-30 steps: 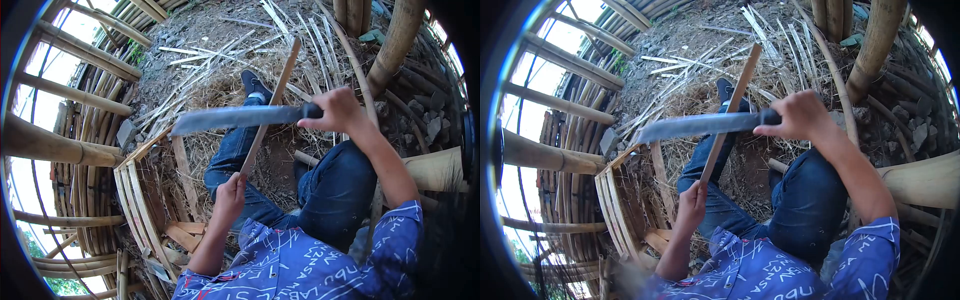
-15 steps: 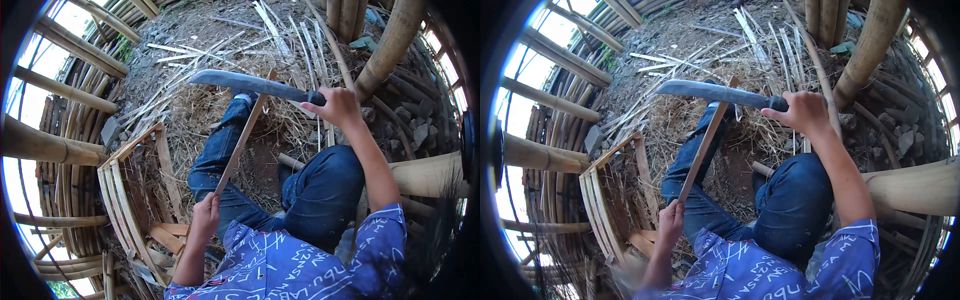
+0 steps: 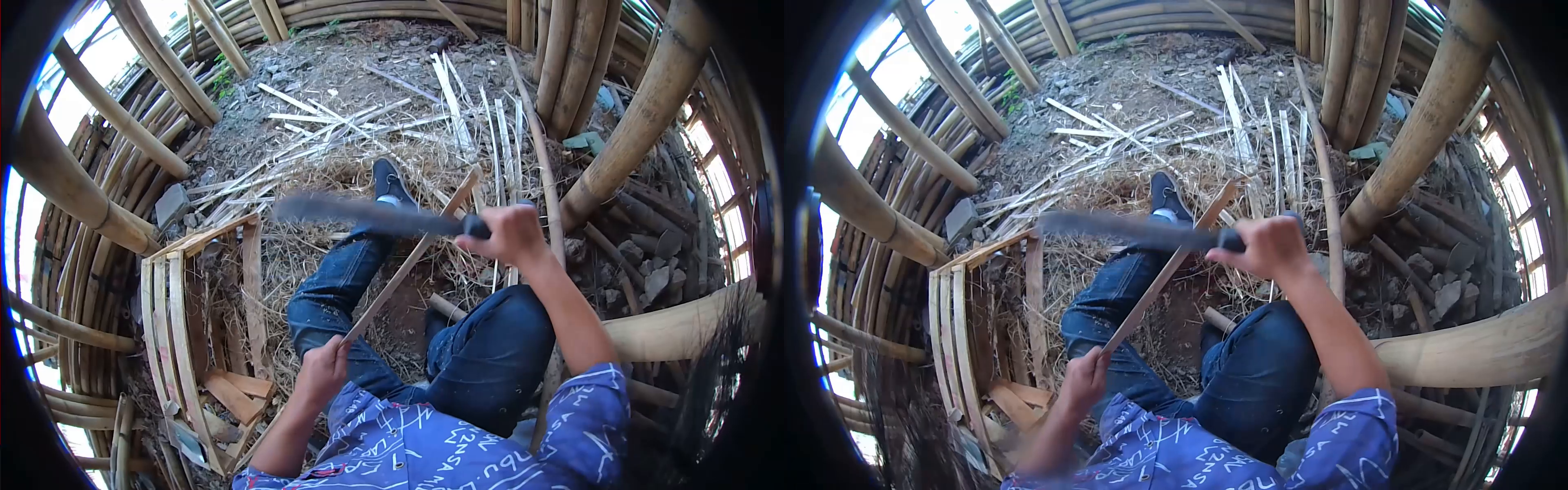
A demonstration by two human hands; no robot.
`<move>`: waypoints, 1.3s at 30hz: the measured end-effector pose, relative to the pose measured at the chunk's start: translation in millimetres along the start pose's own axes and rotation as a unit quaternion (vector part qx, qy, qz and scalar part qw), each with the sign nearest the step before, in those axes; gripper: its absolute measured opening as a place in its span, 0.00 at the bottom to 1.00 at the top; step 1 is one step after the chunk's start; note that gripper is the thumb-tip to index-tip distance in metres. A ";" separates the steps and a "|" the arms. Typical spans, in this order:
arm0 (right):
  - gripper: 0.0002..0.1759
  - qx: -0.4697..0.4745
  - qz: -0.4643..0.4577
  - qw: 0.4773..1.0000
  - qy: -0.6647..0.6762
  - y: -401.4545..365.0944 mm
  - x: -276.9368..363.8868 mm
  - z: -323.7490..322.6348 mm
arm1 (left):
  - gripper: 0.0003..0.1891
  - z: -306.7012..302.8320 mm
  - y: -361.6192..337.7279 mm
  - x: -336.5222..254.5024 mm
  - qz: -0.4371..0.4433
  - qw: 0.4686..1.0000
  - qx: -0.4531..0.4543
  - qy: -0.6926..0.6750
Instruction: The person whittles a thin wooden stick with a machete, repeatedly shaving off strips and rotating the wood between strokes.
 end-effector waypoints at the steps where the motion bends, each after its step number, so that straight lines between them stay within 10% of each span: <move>1: 0.36 -0.027 0.088 0.996 0.014 -4.4 -22.6 -1.0 | 0.10 -3.4 -11.2 8.7 -0.023 1.000 0.017 -0.005; 7: 0.37 -0.015 0.322 0.946 0.016 -38.1 -80.1 0.1 | 0.13 -34.0 -38.4 26.7 -0.030 0.998 -0.048 -0.003; 22: 0.34 -0.100 0.302 0.936 0.148 -40.3 -63.4 -11.4 | 0.18 -9.9 45.3 30.9 -0.052 0.961 0.015 -0.271; 29: 0.29 -0.191 0.335 0.812 0.439 -47.8 -81.9 7.3 | 0.21 0.9 63.5 28.4 -0.043 0.956 0.019 -0.290; 39: 0.28 -0.085 0.167 0.901 0.392 -18.0 -2.7 -24.8 | 0.17 9.9 75.6 1.5 -0.030 0.967 0.014 -0.254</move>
Point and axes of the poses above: each hand's wrist, its own y-axis towards the middle knuckle, its own z-axis out of the palm, x = y × z, the point moved 6 cm from there along y, towards the middle knuckle, and after that the axes turned 7 degrees about y, right-handed, at the moved point
